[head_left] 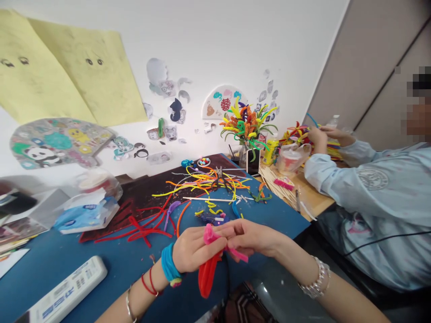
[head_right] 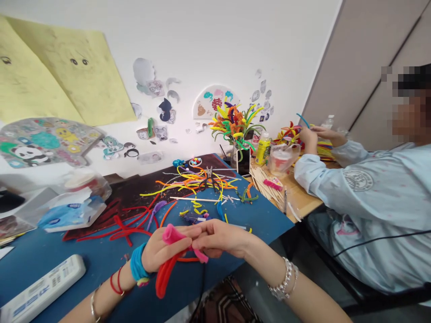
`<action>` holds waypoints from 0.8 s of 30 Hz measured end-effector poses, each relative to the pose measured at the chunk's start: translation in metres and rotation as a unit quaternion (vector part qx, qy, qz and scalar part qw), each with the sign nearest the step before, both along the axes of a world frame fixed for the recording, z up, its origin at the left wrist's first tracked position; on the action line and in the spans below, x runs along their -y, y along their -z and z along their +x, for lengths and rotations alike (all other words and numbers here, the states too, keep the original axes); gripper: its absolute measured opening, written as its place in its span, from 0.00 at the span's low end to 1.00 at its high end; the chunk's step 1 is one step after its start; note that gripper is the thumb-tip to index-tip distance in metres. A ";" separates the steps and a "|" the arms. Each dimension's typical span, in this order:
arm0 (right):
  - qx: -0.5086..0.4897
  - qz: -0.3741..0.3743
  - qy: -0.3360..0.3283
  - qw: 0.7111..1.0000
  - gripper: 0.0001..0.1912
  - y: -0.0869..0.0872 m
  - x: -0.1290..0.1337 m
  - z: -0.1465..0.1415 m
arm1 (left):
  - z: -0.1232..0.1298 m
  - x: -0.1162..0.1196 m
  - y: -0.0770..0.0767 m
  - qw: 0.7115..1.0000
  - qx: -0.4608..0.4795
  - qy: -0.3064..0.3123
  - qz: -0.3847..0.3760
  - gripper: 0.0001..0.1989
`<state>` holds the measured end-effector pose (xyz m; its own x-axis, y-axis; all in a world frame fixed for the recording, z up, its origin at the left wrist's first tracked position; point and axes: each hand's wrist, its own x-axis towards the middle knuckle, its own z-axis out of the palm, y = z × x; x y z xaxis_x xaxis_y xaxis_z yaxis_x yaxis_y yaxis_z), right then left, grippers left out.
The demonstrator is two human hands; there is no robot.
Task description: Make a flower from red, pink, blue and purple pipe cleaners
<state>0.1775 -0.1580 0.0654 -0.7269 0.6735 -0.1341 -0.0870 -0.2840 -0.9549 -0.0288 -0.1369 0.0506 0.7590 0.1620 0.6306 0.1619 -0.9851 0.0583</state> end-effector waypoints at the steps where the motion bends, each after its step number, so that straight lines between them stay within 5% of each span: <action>1: 0.002 0.007 -0.003 1.000 0.24 0.000 0.000 0.000 | 0.000 0.001 0.001 1.000 0.003 0.001 0.000 0.21; 7: 0.064 0.189 0.098 0.975 0.16 0.005 0.013 -0.003 | 0.003 0.005 -0.005 0.997 0.056 0.014 0.055 0.21; 11: 0.184 0.418 0.215 0.863 0.11 0.010 0.031 -0.010 | 0.005 0.008 -0.010 0.994 0.092 0.028 0.053 0.18; 13: 0.209 0.451 0.227 0.837 0.13 0.011 0.038 -0.012 | 0.006 0.009 -0.010 0.994 0.095 0.031 0.051 0.17; 15: 0.200 0.389 0.180 0.881 0.14 0.011 0.039 -0.010 | 0.006 0.010 -0.009 0.993 0.091 0.038 0.057 0.15; 18: 0.120 0.186 -0.009 0.975 0.19 0.009 0.032 -0.003 | 0.005 0.010 -0.010 0.992 0.087 0.055 0.067 0.14; 20: 0.042 0.074 -0.093 0.992 0.23 0.011 0.025 0.001 | 0.005 0.010 -0.010 0.992 0.082 0.059 0.073 0.15; 24: -0.065 -0.024 -0.173 0.983 0.34 0.025 0.014 -0.003 | 0.005 0.009 -0.008 0.993 0.070 0.065 0.076 0.15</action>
<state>0.1746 -0.1720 0.0399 -0.9241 0.3787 -0.0511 -0.0974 -0.3626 -0.9268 -0.0241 -0.1457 0.0590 0.6701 -0.0363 0.7414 0.0341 -0.9962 -0.0796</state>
